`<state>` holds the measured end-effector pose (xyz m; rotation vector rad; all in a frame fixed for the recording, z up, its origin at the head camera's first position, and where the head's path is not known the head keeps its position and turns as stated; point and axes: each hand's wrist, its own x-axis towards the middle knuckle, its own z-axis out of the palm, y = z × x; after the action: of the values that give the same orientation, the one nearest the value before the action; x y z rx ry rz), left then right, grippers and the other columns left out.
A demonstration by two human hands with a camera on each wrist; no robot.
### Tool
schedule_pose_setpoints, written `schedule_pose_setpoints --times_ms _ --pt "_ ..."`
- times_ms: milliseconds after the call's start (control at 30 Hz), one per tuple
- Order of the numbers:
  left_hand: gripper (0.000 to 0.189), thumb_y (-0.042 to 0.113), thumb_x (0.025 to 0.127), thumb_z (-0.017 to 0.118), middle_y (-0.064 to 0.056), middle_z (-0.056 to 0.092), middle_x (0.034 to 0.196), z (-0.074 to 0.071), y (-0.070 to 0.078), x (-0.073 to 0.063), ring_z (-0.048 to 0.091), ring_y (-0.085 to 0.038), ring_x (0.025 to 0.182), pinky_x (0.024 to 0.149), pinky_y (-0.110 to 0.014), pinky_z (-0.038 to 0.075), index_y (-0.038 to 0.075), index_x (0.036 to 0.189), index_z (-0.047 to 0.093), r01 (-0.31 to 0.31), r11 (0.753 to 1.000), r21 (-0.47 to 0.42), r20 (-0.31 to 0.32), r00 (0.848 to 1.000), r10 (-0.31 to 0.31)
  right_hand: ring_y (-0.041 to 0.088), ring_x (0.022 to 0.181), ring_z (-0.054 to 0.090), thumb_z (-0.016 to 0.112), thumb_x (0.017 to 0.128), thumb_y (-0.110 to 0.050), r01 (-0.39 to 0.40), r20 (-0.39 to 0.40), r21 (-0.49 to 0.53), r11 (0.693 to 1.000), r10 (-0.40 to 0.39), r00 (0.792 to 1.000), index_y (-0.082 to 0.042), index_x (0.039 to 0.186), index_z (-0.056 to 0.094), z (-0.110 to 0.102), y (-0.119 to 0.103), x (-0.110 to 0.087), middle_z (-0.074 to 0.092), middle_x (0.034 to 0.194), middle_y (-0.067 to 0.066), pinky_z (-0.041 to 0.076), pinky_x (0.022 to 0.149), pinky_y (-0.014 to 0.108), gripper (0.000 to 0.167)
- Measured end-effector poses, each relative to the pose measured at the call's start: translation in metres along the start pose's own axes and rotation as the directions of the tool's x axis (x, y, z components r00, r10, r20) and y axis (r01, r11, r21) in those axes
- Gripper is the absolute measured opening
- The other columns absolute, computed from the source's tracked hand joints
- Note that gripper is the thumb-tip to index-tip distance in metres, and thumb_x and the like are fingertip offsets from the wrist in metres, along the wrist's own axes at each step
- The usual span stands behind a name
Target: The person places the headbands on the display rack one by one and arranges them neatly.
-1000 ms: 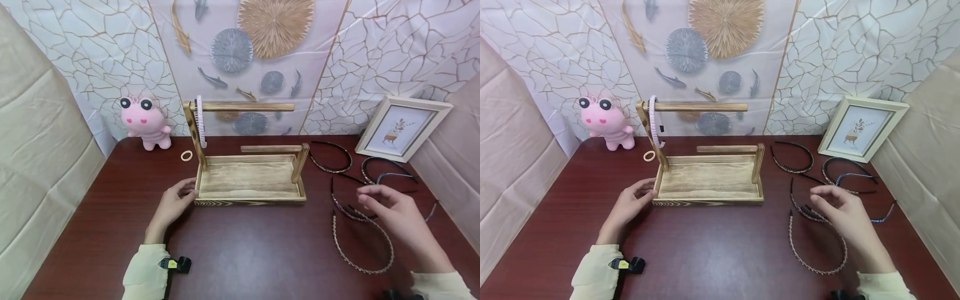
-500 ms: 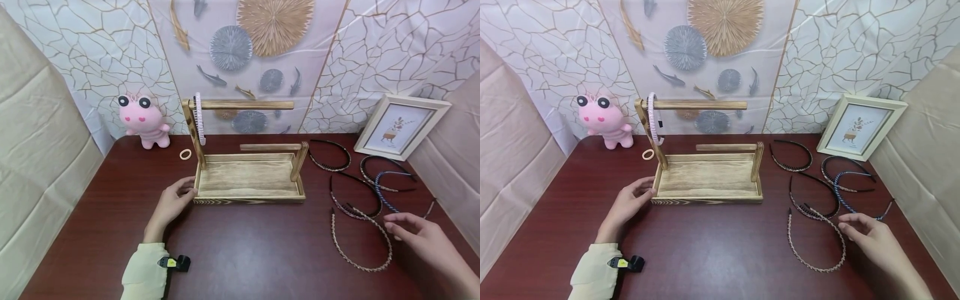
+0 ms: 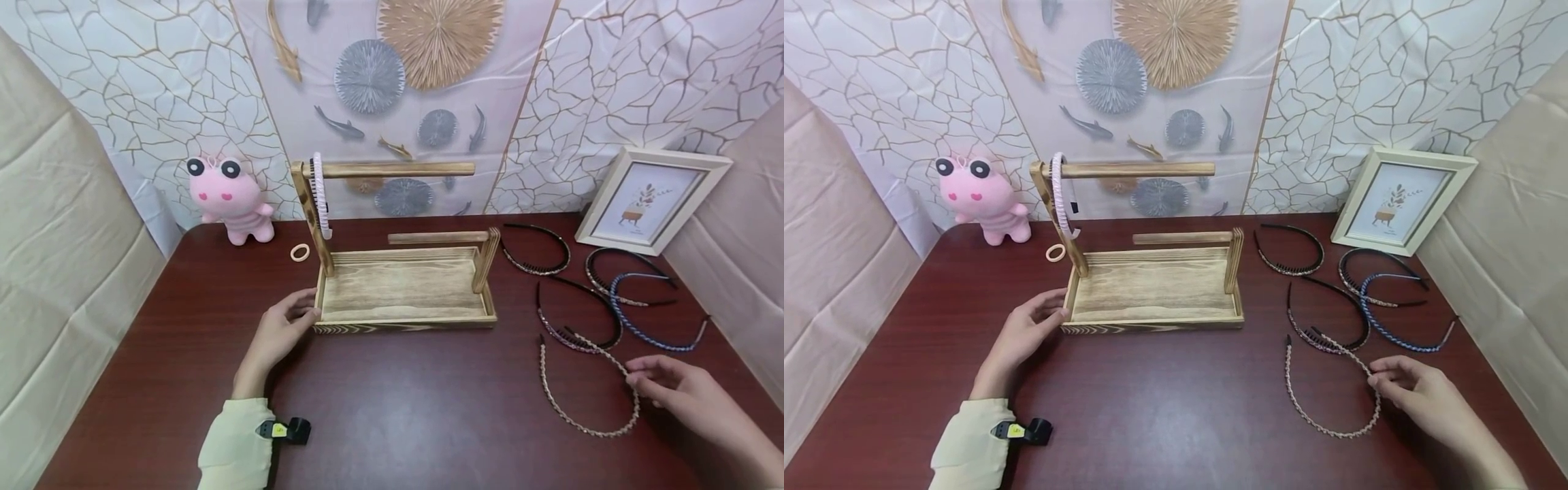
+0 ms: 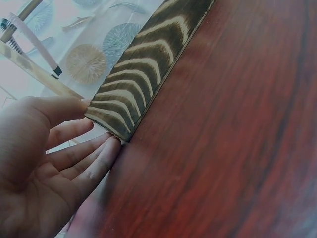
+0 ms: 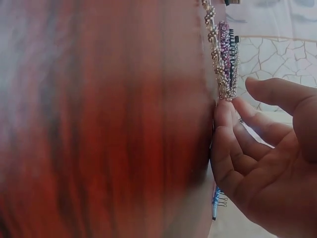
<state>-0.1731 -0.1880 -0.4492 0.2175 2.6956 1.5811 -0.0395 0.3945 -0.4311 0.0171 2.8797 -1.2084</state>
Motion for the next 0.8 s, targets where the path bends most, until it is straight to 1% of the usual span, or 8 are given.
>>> schedule_pose_setpoints --times_ms 33,133,267,400,600,733,800 --pt "0.042 0.020 0.095 0.068 -0.012 0.070 0.116 -0.0001 0.0002 -0.0001 0.066 -0.025 0.106 0.090 -0.038 0.052 0.011 0.135 0.060 0.002 1.000 0.000 -0.001 1.000 -0.002 -0.003 0.066 0.057 0.062 0.094 -0.001 -0.001 0.010 -0.007 1.000 0.001 1.000 0.005 0.098 0.065 -0.0002 0.0003 -0.0005 0.067 0.077 -0.018 0.045 0.054 0.019 0.008" --pt "0.042 0.021 0.095 0.068 -0.012 0.070 0.116 -0.0002 0.0003 -0.0002 0.066 -0.025 0.106 0.090 -0.038 0.051 0.011 0.135 0.060 0.005 1.000 0.001 0.000 1.000 -0.005 -0.002 0.063 0.053 0.063 0.094 -0.003 -0.011 0.034 -0.066 0.998 0.013 0.999 0.006 0.096 0.065 -0.0001 0.0009 -0.0026 0.062 0.072 -0.016 0.042 0.053 0.020 0.010" --pt "0.042 0.021 0.095 0.068 -0.013 0.069 0.116 -0.0005 0.0002 -0.0001 0.066 -0.025 0.106 0.090 -0.036 0.051 0.011 0.135 0.060 0.005 1.000 0.000 0.004 1.000 -0.005 -0.004 0.062 0.051 0.067 0.092 -0.008 -0.036 0.038 -0.137 0.990 0.042 0.998 0.003 0.095 0.067 0.0001 0.0007 -0.0042 0.059 0.069 -0.014 0.041 0.053 0.019 0.011" --pt "0.042 0.021 0.095 0.068 -0.013 0.069 0.116 -0.0010 0.0006 0.0002 0.066 -0.025 0.105 0.088 -0.033 0.052 0.011 0.135 0.060 0.003 1.000 -0.003 0.002 1.000 -0.003 -0.007 0.064 0.053 0.069 0.090 -0.005 -0.022 0.032 -0.144 0.989 0.027 0.999 0.003 0.094 0.067 0.0006 0.0031 -0.0047 0.063 0.072 -0.016 0.042 0.055 0.016 0.009" --pt "0.042 0.021 0.095 0.068 -0.013 0.069 0.116 -0.0010 0.0006 0.0003 0.067 -0.025 0.105 0.087 -0.031 0.052 0.011 0.135 0.060 0.005 1.000 -0.008 0.005 1.000 -0.005 -0.008 0.065 0.054 0.069 0.087 0.001 0.027 0.003 -0.110 0.994 -0.027 1.000 0.002 0.090 0.067 0.0019 0.0074 -0.0064 0.063 0.073 -0.018 0.041 0.056 0.013 0.004" --pt "0.042 0.020 0.095 0.068 -0.013 0.069 0.116 -0.0008 -0.0002 0.0002 0.066 -0.026 0.105 0.086 -0.029 0.051 0.010 0.135 0.060 0.009 1.000 -0.003 0.005 1.000 -0.009 -0.006 0.065 0.056 0.066 0.089 0.004 0.033 0.001 -0.036 0.999 -0.033 0.999 0.004 0.091 0.066 0.0014 0.0083 -0.0075 0.066 0.075 -0.018 0.044 0.055 0.016 0.002" --pt "0.042 0.020 0.095 0.067 -0.014 0.070 0.115 -0.0005 -0.0006 0.0002 0.066 -0.026 0.104 0.086 -0.028 0.051 0.009 0.135 0.060 0.008 1.000 -0.002 0.004 1.000 -0.008 -0.004 0.066 0.058 0.064 0.091 0.004 0.028 0.008 0.016 0.999 -0.028 1.000 0.005 0.092 0.066 0.0006 0.0087 -0.0076 0.068 0.078 -0.017 0.046 0.055 0.018 0.003"
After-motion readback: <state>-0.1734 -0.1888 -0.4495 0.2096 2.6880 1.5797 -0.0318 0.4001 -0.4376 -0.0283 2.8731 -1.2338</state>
